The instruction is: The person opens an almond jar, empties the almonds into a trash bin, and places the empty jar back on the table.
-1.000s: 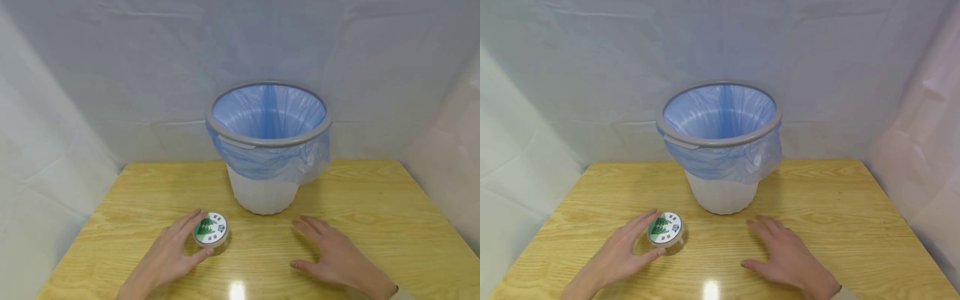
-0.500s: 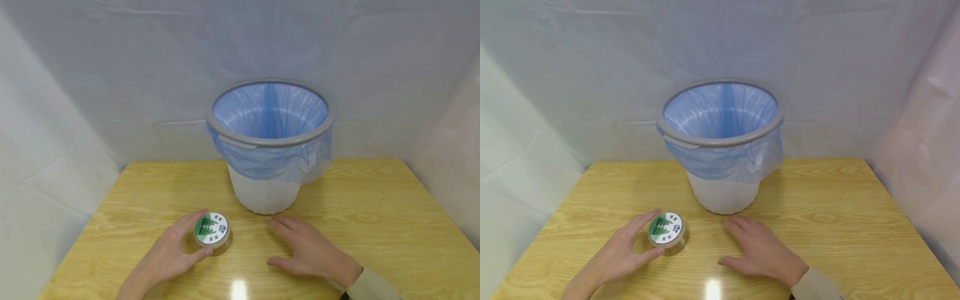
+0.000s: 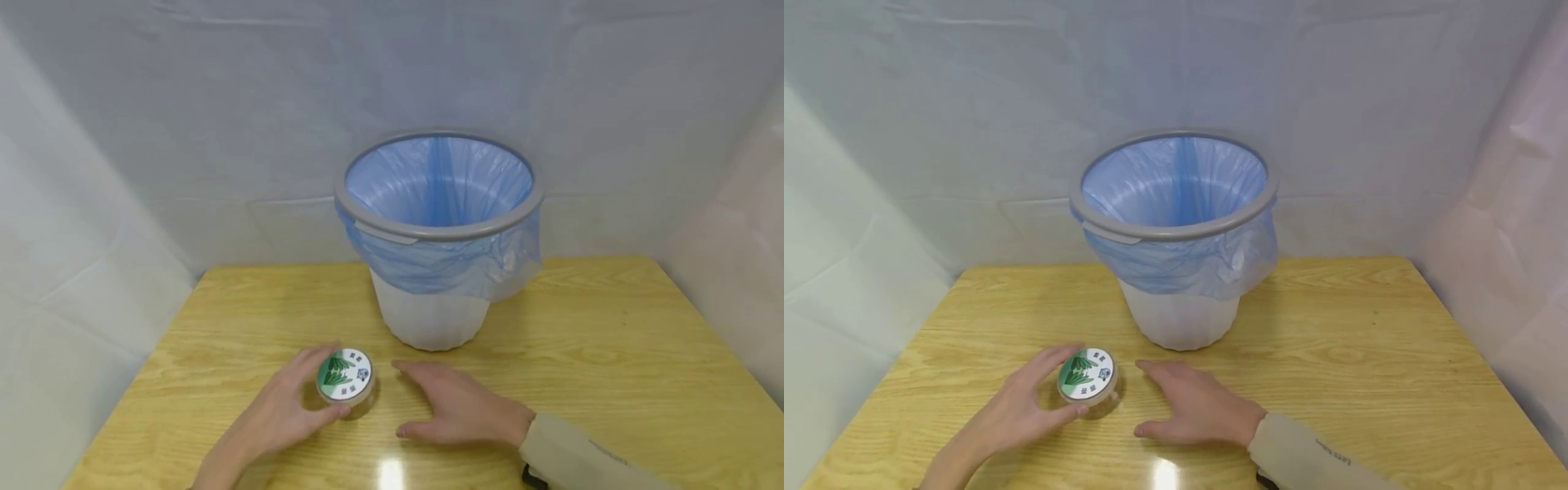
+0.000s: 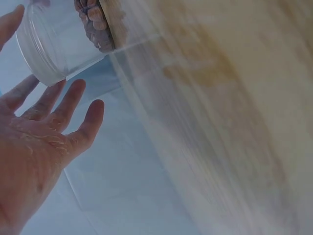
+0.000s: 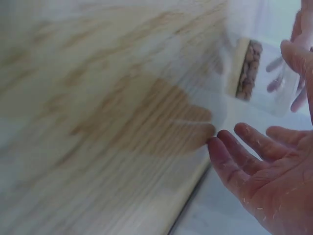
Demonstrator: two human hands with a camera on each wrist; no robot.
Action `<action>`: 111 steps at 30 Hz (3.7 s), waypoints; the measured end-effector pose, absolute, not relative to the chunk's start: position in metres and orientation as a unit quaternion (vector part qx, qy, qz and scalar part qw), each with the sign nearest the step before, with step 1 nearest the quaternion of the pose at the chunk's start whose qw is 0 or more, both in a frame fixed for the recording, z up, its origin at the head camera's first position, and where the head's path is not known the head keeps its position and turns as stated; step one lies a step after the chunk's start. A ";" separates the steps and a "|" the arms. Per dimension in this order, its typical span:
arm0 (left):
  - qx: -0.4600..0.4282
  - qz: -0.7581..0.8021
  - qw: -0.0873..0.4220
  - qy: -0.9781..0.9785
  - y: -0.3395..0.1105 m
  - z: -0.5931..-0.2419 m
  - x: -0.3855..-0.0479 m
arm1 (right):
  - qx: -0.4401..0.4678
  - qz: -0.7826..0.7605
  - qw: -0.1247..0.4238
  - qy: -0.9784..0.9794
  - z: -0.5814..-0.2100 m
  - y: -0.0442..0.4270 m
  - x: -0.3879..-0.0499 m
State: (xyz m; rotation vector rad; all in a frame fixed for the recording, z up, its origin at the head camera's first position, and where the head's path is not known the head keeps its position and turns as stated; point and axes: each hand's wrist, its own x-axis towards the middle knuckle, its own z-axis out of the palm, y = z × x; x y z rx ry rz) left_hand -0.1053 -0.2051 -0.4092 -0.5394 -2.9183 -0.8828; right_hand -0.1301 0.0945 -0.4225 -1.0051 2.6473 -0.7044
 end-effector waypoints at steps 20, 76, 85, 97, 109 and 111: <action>-0.212 -0.274 0.031 -0.938 -0.206 -0.408 -0.112 | -0.389 -0.300 0.070 0.868 -0.436 0.044 -0.163; -0.337 -0.328 0.015 -0.882 -0.136 -0.400 -0.095 | -0.402 -0.358 -0.033 0.842 -0.425 0.125 -0.115; -0.363 -0.320 0.045 -0.874 -0.125 -0.405 -0.097 | -0.413 -0.320 -0.055 0.851 -0.428 0.141 -0.111; -0.367 -0.372 0.048 -0.851 -0.120 -0.409 -0.101 | -0.438 -0.370 -0.066 0.816 -0.429 0.152 -0.116; -0.358 -0.419 0.002 -0.835 -0.115 -0.404 -0.101 | -0.430 -0.332 -0.075 0.836 -0.426 0.156 -0.116; -0.352 -0.417 -0.008 -0.838 -0.114 -0.404 -0.102 | -0.420 -0.314 -0.080 0.847 -0.427 0.157 -0.116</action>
